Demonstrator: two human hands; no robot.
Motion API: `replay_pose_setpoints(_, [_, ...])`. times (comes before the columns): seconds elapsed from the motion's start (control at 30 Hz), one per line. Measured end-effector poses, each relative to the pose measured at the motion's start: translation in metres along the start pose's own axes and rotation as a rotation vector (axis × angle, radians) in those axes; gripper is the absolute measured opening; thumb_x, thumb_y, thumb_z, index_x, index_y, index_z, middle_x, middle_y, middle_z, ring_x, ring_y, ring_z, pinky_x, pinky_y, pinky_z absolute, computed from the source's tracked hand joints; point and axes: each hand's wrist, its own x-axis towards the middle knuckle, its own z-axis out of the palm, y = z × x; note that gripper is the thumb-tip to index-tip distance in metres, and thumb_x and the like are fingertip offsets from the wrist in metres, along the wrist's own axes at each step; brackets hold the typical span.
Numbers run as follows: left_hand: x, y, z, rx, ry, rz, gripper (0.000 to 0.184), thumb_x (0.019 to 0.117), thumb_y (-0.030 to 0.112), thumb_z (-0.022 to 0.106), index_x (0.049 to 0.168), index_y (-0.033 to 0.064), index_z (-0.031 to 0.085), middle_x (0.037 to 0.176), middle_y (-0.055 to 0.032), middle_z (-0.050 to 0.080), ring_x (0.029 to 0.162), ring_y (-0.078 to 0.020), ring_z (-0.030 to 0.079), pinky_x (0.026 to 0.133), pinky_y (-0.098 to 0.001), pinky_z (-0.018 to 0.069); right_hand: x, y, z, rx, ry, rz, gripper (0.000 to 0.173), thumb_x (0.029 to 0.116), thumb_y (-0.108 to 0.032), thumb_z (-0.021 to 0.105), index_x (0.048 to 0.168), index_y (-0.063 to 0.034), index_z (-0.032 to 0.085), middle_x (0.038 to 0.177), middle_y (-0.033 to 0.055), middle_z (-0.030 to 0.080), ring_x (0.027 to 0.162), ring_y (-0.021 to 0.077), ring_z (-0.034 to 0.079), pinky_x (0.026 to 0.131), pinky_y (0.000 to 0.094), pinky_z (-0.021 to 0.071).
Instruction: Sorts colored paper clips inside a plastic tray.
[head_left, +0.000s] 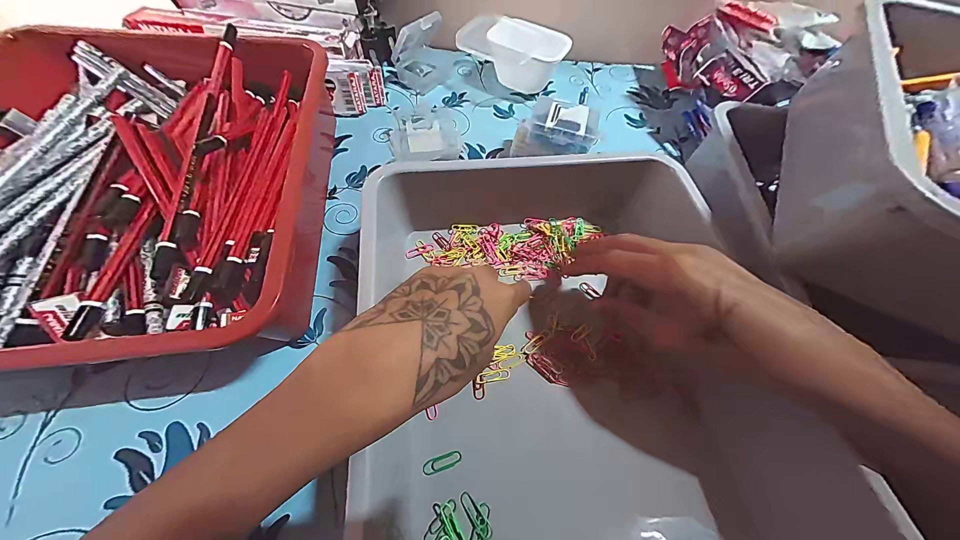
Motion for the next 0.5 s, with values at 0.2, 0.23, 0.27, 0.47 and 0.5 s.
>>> replay_pose_setpoints(0.2, [0.005,-0.007,0.008,-0.152,0.152,0.232,0.019,0.0964,0.02,0.057,0.098,0.019,0.076,0.085,0.0037,0.066,0.079,-0.0097,0.065,0.064,-0.0284,0.0514,-0.002,0.011,0.008,-0.038,-0.119,-0.166,0.032,0.0926,-0.014,0.055,0.115,-0.0117,0.077,0.128,0.0051,0.071,0.114,0.0197,0.07,0.091,0.0367,0.058])
replay_pose_setpoints(0.23, [0.006,-0.007,0.008,-0.131,0.204,0.236,0.018,0.0957,0.019,0.056,0.1,0.0158,0.074,0.09,0.0005,0.067,0.081,-0.013,0.066,0.065,-0.0308,0.0531,-0.002,0.011,0.008,0.006,-0.136,-0.198,0.031,0.0924,-0.013,0.055,0.114,-0.014,0.078,0.125,0.0013,0.073,0.112,0.0144,0.07,0.091,0.0319,0.0577])
replay_pose_setpoints(0.27, [0.006,-0.007,0.008,-0.093,0.246,0.223,0.019,0.0945,0.017,0.057,0.106,0.0125,0.071,0.093,-0.0028,0.065,0.082,-0.0167,0.066,0.064,-0.0329,0.0536,-0.002,0.009,0.008,0.05,-0.154,-0.219,0.029,0.0935,-0.014,0.055,0.112,-0.0158,0.078,0.121,-0.0022,0.073,0.108,0.0084,0.069,0.089,0.0262,0.0573])
replay_pose_setpoints(0.47, [0.001,-0.008,0.012,0.037,0.066,0.046,0.035,0.1004,0.02,0.052,0.131,0.0116,0.068,0.103,-0.0103,0.065,0.088,-0.0257,0.066,0.067,-0.0389,0.0523,-0.003,0.0,0.003,0.05,-0.129,-0.06,0.02,0.098,-0.022,0.056,0.107,-0.021,0.074,0.085,-0.0122,0.068,0.074,-0.0042,0.062,0.062,0.0155,0.0515])
replay_pose_setpoints(0.5, [0.002,-0.005,0.008,0.051,0.016,0.027,0.03,0.1013,0.02,0.052,0.124,0.0112,0.07,0.105,-0.0101,0.066,0.094,-0.0269,0.067,0.072,-0.0405,0.0541,-0.002,-0.002,0.003,0.023,-0.123,-0.02,0.022,0.0983,-0.025,0.055,0.112,-0.0215,0.073,0.076,-0.0122,0.064,0.065,-0.0031,0.059,0.055,0.0174,0.0476])
